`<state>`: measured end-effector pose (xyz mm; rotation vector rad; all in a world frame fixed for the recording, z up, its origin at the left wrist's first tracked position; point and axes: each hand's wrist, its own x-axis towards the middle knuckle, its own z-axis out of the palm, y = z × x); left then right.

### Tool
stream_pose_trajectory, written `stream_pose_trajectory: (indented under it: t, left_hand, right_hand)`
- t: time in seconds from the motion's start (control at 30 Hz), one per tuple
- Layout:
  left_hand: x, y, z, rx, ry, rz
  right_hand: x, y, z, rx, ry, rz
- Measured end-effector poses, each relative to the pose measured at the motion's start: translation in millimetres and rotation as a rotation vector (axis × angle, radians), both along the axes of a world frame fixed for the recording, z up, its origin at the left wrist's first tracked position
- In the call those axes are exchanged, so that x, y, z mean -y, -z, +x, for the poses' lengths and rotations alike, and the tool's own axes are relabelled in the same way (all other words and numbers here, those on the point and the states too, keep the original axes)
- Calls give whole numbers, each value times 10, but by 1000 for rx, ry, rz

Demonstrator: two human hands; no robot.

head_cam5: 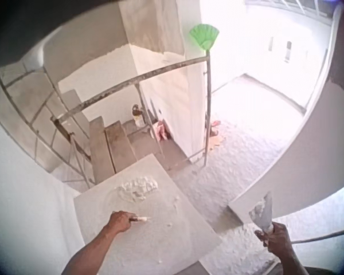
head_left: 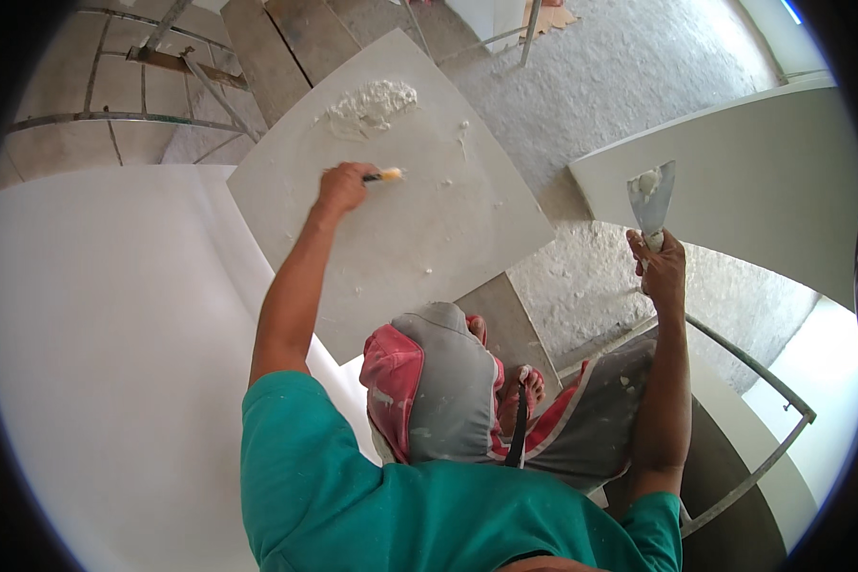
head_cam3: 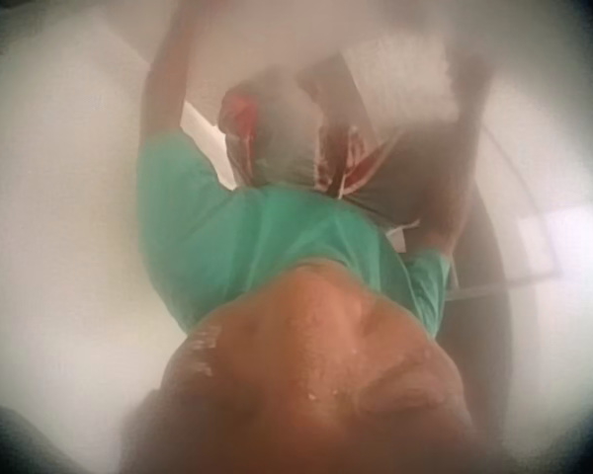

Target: The person applies plaster to a ceiling using a trowel and a smaller scraper. They repeatedly scoop plaster from a board and smooth it onto the ceiling surface while standing on a scaffold.

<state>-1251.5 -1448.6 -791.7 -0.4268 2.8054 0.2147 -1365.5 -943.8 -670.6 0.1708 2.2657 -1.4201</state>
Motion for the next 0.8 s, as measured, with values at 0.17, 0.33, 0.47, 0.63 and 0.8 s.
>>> stream_pose_trajectory:
  t: [0.17,0.33,0.47,0.63,0.8]
  left_hand:
    - [697,-230,-442,-73,-215,-153]
    - [472,328,-394,12,-165,-102]
    - [321,43,-150,83,-48,-53]
    - [591,-74,-220,-128,-372,-84]
    - [-104,1055,330,-504,-177,-353]
  right_hand:
    - [-64,-31,28,-9,-19,90]
    - [-133,83,-16,-13,-42,140]
    - [-127,29,-57,9,-11,109]
    - [-185,62,13,-30,-54,139]
    - [-161,84,-47,-81,-136,198]
